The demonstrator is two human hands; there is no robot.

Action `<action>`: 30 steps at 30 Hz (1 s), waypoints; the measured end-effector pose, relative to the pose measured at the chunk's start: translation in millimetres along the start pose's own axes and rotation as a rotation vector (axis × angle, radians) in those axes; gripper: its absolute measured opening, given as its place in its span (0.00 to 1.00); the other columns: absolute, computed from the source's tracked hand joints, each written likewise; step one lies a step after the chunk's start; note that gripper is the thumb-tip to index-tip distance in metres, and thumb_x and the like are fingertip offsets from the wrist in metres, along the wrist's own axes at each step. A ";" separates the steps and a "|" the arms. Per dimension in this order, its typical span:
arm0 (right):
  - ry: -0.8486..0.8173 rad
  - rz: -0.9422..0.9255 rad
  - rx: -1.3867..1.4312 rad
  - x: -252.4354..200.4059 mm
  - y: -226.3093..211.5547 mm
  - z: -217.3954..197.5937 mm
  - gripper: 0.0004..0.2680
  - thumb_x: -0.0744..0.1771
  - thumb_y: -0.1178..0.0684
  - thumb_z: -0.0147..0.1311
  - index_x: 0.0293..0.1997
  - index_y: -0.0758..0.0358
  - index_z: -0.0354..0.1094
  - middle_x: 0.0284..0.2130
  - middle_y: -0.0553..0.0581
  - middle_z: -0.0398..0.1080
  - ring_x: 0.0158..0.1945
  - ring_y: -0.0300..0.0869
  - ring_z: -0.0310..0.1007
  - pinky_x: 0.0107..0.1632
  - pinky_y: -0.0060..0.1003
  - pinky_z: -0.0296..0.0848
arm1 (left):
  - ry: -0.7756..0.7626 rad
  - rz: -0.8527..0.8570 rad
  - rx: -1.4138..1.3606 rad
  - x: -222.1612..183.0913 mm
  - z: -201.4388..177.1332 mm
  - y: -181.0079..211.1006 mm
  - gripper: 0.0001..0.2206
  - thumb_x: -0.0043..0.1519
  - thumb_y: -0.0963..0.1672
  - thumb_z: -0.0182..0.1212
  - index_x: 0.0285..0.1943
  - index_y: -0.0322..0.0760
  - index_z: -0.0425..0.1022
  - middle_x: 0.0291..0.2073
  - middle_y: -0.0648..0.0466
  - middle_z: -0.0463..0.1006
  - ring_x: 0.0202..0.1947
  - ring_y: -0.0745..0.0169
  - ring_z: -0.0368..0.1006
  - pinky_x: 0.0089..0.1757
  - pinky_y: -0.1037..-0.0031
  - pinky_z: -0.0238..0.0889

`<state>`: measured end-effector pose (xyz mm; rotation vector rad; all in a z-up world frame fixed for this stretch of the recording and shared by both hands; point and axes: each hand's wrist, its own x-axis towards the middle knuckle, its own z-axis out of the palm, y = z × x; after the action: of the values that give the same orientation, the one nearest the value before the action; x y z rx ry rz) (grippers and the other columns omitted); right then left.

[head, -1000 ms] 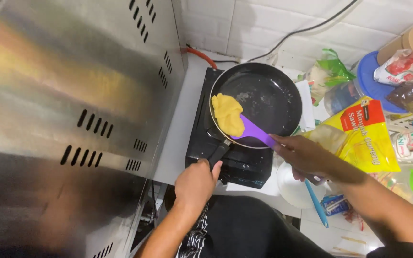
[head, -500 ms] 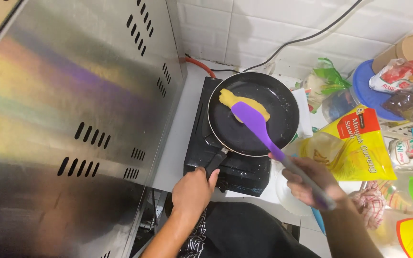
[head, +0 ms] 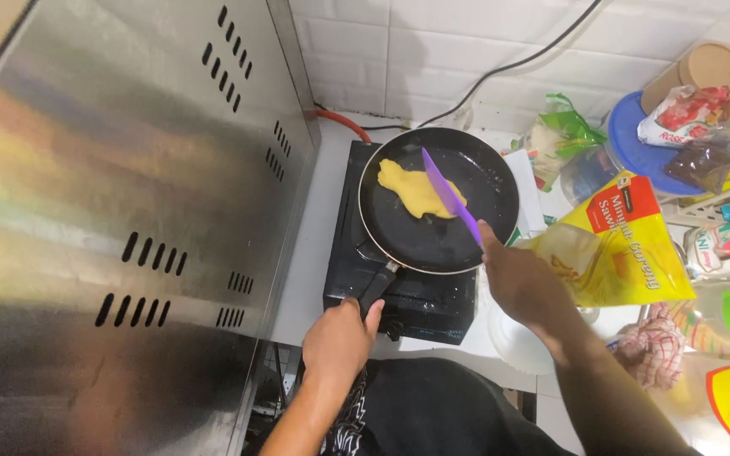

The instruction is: Cooking food in a frying pan using a spatula and cleaning a mixing bowl with a paper towel.

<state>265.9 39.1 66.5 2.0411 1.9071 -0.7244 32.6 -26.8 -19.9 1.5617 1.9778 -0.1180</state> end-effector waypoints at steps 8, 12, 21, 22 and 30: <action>0.653 -0.466 -0.290 70.0 46.4 55.8 0.17 0.71 0.55 0.46 0.69 0.67 0.62 0.23 0.59 0.76 0.16 0.45 0.72 0.23 0.38 0.74 | 0.016 0.015 0.013 0.5 0.2 -1.6 0.28 0.70 0.62 0.43 0.37 0.38 0.72 0.25 0.50 0.79 0.25 0.46 0.76 0.25 0.59 0.68; 0.290 -0.197 0.214 -6.6 11.7 -7.0 0.23 0.70 0.45 0.29 0.78 0.43 0.50 0.25 0.72 0.75 0.28 0.63 0.78 0.34 0.55 0.70 | -0.025 -0.012 -0.015 -2.9 -6.2 1.3 0.28 0.70 0.61 0.43 0.40 0.38 0.73 0.30 0.48 0.81 0.30 0.43 0.78 0.30 0.56 0.71; 0.309 -0.187 -0.090 28.2 15.0 50.3 0.22 0.71 0.49 0.41 0.77 0.42 0.50 0.19 0.57 0.73 0.22 0.49 0.76 0.26 0.46 0.72 | 0.016 0.002 0.010 2.8 -2.3 0.6 0.28 0.70 0.62 0.43 0.39 0.38 0.72 0.27 0.49 0.80 0.28 0.44 0.77 0.26 0.57 0.68; 0.310 -0.184 -0.087 31.0 22.4 47.0 0.22 0.71 0.49 0.41 0.77 0.42 0.50 0.19 0.57 0.73 0.22 0.49 0.76 0.26 0.46 0.72 | 0.015 0.004 0.014 1.3 -1.1 0.2 0.28 0.70 0.62 0.43 0.39 0.38 0.72 0.27 0.49 0.80 0.28 0.44 0.77 0.26 0.57 0.68; 0.076 -0.165 0.499 -21.3 51.0 -9.3 0.29 0.64 0.56 0.45 0.78 0.39 0.49 0.52 0.48 0.75 0.34 0.42 0.67 0.40 0.39 0.63 | -0.001 -0.016 0.014 4.6 -6.5 -1.2 0.28 0.69 0.62 0.43 0.41 0.39 0.72 0.30 0.50 0.81 0.30 0.44 0.78 0.28 0.58 0.69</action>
<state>317.4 20.0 77.8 2.2234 2.1184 -1.2916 28.3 -20.5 -17.3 1.5550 1.9929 -0.1395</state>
